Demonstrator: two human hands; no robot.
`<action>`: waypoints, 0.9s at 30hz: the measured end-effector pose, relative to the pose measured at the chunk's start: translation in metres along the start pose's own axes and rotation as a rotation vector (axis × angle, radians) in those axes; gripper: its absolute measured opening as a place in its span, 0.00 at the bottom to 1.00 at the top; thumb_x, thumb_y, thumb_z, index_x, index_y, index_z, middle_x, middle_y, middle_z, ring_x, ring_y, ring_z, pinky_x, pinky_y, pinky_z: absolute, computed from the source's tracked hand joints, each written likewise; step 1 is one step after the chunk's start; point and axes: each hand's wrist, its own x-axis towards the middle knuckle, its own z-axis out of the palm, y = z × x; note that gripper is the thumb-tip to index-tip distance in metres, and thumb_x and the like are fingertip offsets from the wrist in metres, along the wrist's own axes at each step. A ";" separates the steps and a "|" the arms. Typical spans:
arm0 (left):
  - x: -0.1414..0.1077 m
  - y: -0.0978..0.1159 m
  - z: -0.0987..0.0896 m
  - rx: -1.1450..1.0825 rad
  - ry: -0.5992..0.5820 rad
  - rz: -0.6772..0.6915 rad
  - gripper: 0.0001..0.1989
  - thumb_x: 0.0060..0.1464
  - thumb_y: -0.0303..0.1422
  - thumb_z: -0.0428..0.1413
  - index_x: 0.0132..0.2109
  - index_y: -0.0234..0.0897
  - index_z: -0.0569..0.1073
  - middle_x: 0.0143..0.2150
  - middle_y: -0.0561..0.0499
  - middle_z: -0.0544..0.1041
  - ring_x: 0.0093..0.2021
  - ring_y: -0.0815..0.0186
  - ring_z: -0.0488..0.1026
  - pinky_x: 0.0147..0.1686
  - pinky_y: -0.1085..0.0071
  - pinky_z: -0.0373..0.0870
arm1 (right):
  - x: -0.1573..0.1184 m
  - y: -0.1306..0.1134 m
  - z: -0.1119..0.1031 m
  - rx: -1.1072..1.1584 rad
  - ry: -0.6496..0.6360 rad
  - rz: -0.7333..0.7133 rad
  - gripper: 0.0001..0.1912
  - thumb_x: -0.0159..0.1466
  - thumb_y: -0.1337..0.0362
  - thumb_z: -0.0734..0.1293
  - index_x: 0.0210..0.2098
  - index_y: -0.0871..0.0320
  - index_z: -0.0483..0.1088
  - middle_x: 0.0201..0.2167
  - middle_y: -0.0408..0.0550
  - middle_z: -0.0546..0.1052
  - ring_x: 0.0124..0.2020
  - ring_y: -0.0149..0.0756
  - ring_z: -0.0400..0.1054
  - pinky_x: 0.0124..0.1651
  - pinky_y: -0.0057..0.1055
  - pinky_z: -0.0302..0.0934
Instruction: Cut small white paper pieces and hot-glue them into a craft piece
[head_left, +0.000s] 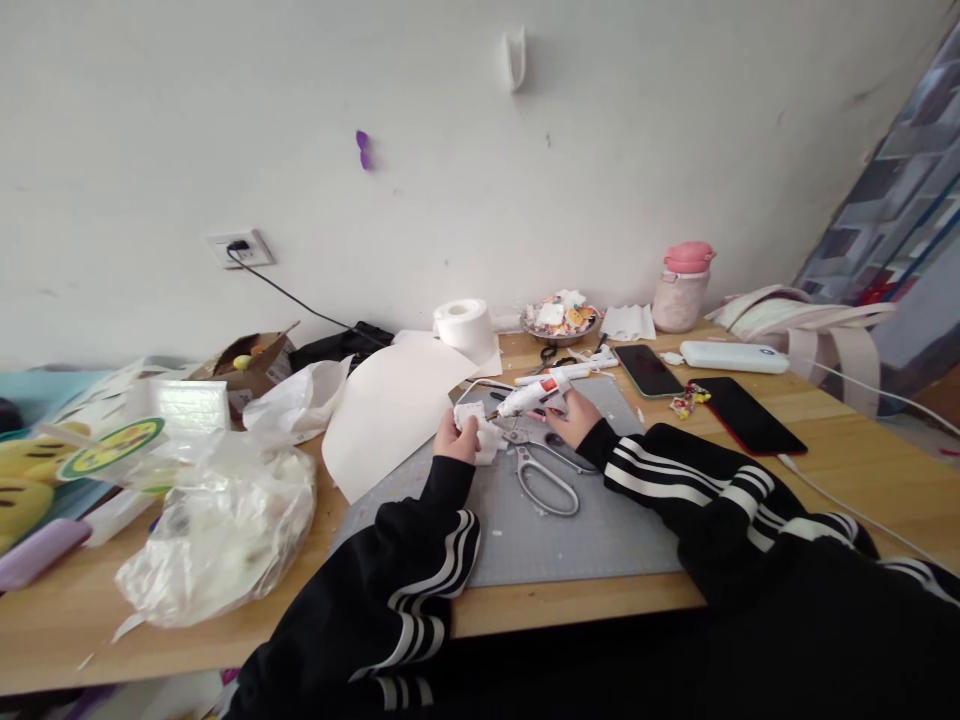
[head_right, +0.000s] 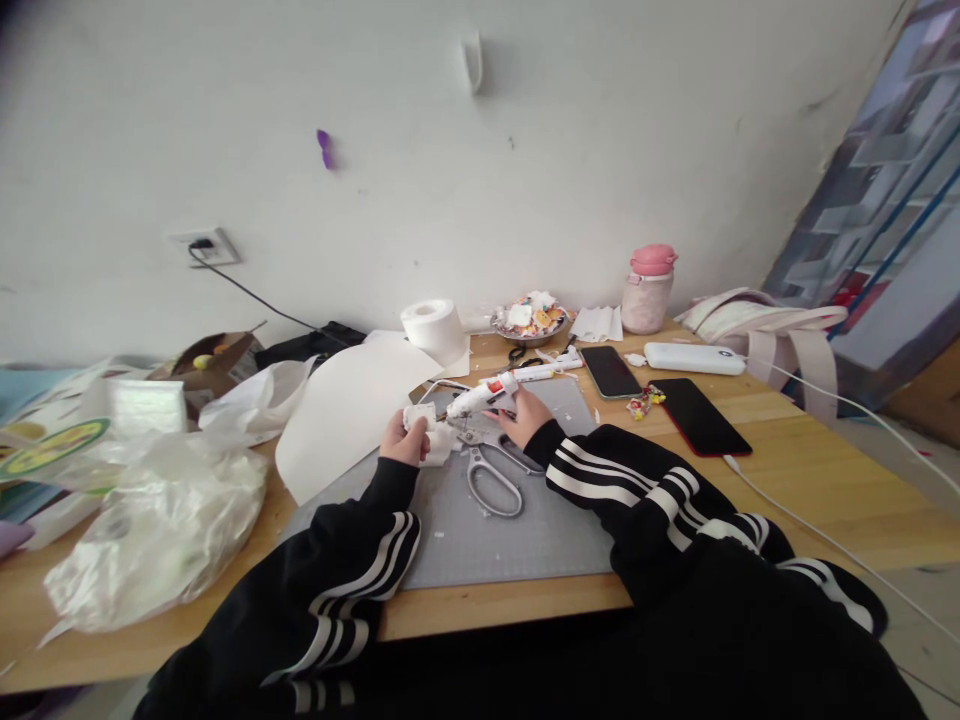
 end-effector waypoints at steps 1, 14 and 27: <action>0.000 0.000 0.000 -0.006 0.000 0.001 0.08 0.41 0.35 0.52 0.28 0.38 0.61 0.14 0.64 0.59 0.11 0.78 0.56 0.12 0.80 0.50 | 0.000 0.000 0.000 0.002 0.000 -0.002 0.17 0.51 0.69 0.62 0.41 0.62 0.67 0.35 0.53 0.75 0.39 0.42 0.70 0.43 0.37 0.66; 0.001 -0.001 -0.001 -0.006 -0.020 -0.010 0.06 0.42 0.33 0.52 0.28 0.38 0.61 0.14 0.63 0.59 0.11 0.77 0.56 0.13 0.80 0.51 | 0.000 0.000 0.001 0.039 -0.024 0.020 0.16 0.52 0.70 0.62 0.41 0.62 0.67 0.36 0.53 0.76 0.40 0.40 0.71 0.45 0.36 0.65; 0.000 0.001 -0.001 -0.073 -0.031 -0.058 0.07 0.42 0.34 0.53 0.28 0.38 0.61 0.10 0.64 0.58 0.10 0.77 0.54 0.12 0.80 0.46 | -0.001 -0.005 -0.002 0.255 -0.007 0.173 0.18 0.46 0.64 0.68 0.37 0.59 0.67 0.35 0.50 0.76 0.39 0.42 0.71 0.46 0.37 0.65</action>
